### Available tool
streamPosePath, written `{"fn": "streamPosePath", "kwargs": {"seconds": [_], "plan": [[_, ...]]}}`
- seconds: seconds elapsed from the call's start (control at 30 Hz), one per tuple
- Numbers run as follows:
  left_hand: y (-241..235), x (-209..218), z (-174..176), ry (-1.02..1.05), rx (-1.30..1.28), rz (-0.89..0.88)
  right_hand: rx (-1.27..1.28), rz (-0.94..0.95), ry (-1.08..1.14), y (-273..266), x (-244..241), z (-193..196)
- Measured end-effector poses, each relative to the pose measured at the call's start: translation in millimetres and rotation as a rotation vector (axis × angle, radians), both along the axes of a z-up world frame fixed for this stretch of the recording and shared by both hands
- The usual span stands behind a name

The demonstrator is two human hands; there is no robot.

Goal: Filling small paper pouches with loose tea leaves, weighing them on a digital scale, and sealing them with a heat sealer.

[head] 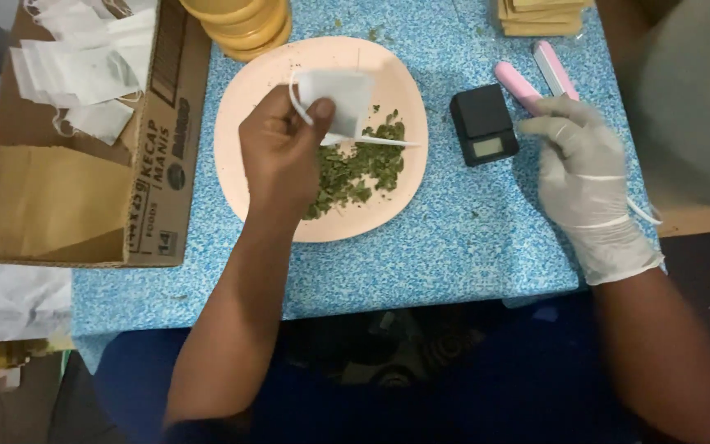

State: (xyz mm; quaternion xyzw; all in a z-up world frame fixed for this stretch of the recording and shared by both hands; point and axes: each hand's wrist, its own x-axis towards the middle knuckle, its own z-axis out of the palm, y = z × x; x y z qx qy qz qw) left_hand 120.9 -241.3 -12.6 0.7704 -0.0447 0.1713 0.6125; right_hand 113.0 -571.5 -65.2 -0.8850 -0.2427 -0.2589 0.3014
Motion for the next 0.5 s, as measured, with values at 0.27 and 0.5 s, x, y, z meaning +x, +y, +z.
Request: {"fn": "streamPosePath", "kwargs": {"seconds": [0.27, 0.5], "plan": [[-37, 28, -1, -0.147, -0.032, -0.048, -0.133, -0.108, 0.0, 3, -4, -19], [-33, 17, -14, -0.243, -0.067, -0.042, -0.151, -0.104, -0.066, 11, -8, -17]]}}
